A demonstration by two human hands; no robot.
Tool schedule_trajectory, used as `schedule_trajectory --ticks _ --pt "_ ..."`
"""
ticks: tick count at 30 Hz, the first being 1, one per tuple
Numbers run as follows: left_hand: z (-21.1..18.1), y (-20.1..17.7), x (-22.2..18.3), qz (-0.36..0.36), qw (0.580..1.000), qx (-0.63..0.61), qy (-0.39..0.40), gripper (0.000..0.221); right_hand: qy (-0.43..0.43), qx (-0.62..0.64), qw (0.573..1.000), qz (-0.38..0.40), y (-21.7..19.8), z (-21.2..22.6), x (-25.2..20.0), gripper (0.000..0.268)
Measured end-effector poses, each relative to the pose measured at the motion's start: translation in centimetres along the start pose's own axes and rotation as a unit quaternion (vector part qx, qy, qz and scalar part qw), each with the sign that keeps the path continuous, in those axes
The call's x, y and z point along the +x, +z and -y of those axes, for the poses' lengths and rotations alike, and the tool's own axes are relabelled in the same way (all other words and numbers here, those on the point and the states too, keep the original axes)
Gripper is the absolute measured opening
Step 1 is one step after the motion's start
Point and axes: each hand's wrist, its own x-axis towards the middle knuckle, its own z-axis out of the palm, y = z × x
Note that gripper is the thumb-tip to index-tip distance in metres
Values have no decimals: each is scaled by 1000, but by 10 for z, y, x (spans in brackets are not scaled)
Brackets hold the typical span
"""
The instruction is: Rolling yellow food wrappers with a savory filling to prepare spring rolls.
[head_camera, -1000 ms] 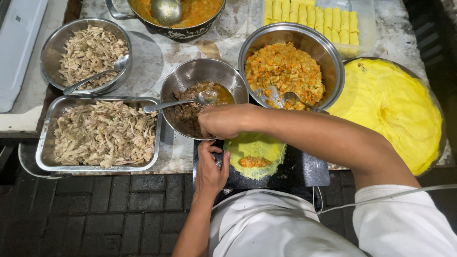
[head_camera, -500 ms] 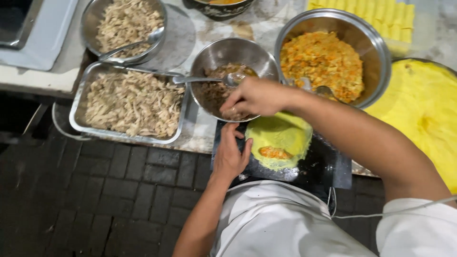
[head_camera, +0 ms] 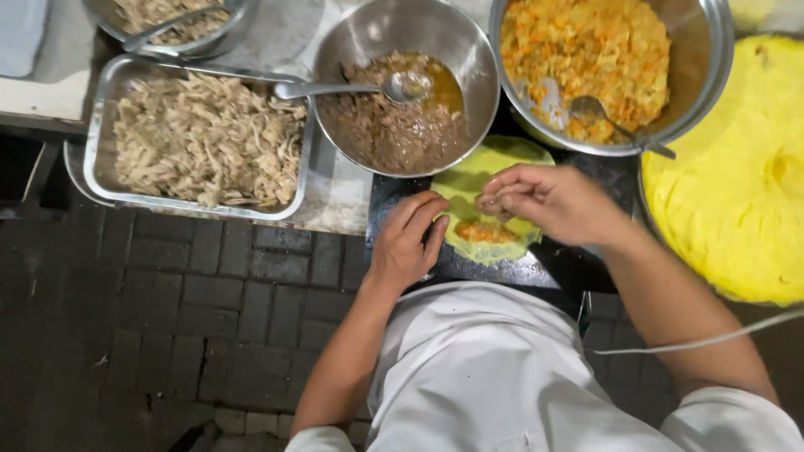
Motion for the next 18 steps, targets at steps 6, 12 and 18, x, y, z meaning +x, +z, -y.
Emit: schedule_trajectory --ticks 6,12,18 --pt "-3 18 6 51 995 -86 19 15 12 -220 968 -117 36 -49 -12 19" --pt "-4 26 9 83 996 -28 10 12 -77 -246 952 -165 37 -46 -20 12" --pt "-14 18 11 137 990 16 5 24 -103 -274 943 -159 35 -54 -43 16"
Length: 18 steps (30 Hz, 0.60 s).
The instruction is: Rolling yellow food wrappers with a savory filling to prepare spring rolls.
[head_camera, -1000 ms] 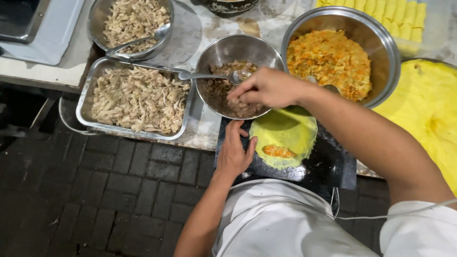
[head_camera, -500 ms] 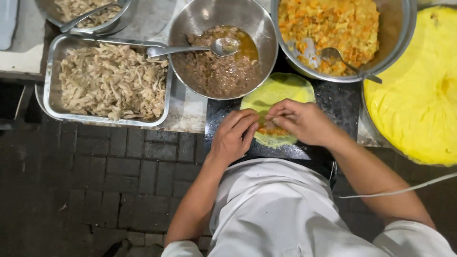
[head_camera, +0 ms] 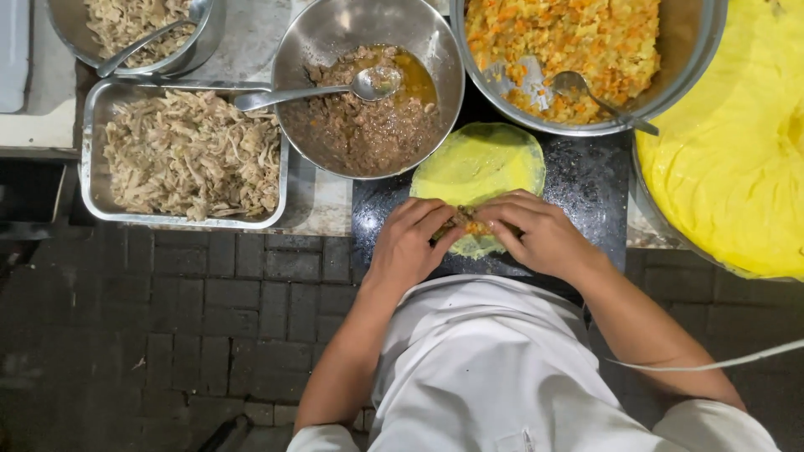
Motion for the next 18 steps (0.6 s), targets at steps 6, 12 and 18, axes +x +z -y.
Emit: schedule_trajectory --ticks 6,12,18 --pt "12 8 3 0 999 -49 -15 13 0 -41 998 -52 0 2 5 15" --pt "11 8 8 -7 1000 -15 -6 11 0 -35 999 -31 -5 1 6 10" --pt "5 -5 4 36 995 -92 -29 15 12 -28 1000 6 -39 24 30 14"
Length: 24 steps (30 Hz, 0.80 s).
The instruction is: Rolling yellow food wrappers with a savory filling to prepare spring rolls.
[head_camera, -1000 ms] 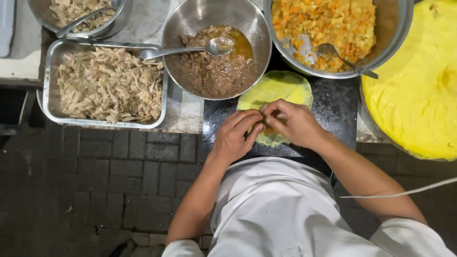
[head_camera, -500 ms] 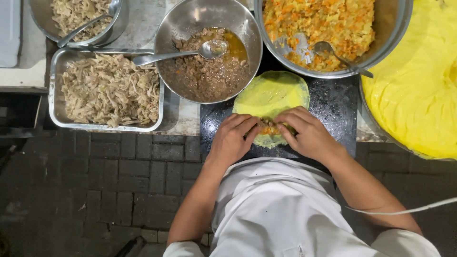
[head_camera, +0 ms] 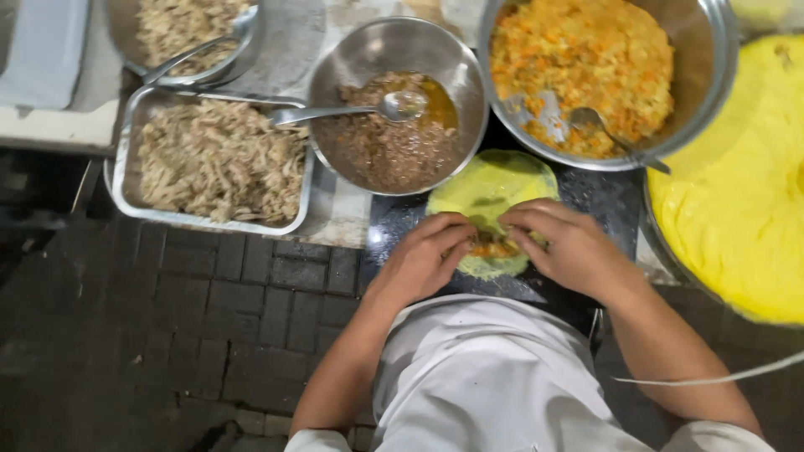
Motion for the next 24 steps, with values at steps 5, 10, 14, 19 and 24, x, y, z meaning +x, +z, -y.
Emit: schedule_trajectory --ticks 5,10,14,19,24 --pt "-4 8 -3 -69 991 102 60 29 -118 -105 988 4 -19 39 74 14" --pt "1 28 -13 -58 988 140 22 22 -72 -178 961 198 16 54 168 15" --pt "1 28 -16 -83 984 151 41 18 -77 -317 907 268 75 -8 190 11" --pt "4 26 -22 -65 977 197 54 31 -100 -347 894 265 90 -22 197 19" --pt "9 16 -21 44 987 149 26 43 13 -316 891 325 49 19 197 17"
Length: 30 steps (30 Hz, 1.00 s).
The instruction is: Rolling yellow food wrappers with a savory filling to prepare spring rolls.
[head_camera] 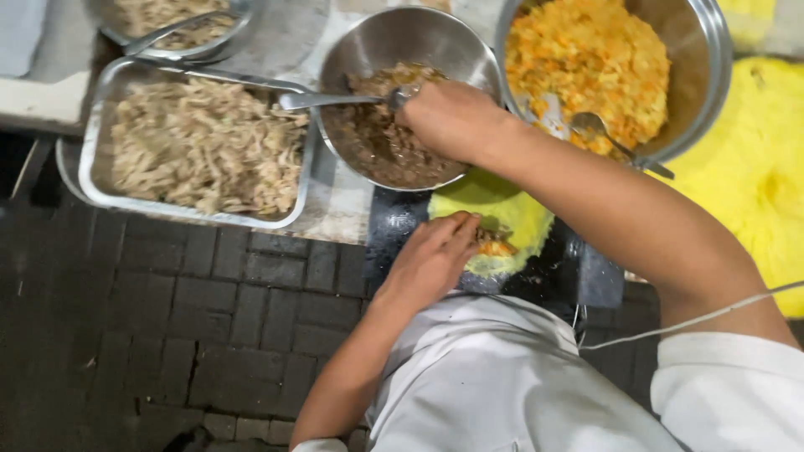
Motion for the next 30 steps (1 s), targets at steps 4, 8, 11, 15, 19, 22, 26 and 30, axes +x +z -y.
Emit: schedule_trajectory --ticks 4,8,11,15,19,22,26,30 --pt "3 -19 1 -87 996 -12 26 34 -78 173 972 -137 -17 -9 -70 9" --pt "14 -17 -1 -97 995 -24 5 22 -47 333 919 -207 5 -11 -149 18" --pt "12 -13 3 -89 995 -49 8 21 -7 382 903 -196 61 -20 -170 18" --pt "0 -9 14 -62 997 -45 12 21 54 416 887 -196 111 -14 -182 20" --pt "-13 -5 23 -63 997 -28 28 16 35 384 882 -270 136 -8 -185 16" --pt "-21 -7 26 -60 997 -26 36 13 38 375 877 -298 147 -6 -190 18" --pt "-26 -10 29 -47 998 -38 30 14 66 353 870 -338 165 -10 -190 20" --pt "-17 -10 25 -39 999 -32 11 16 79 318 891 -315 153 -7 -189 23"
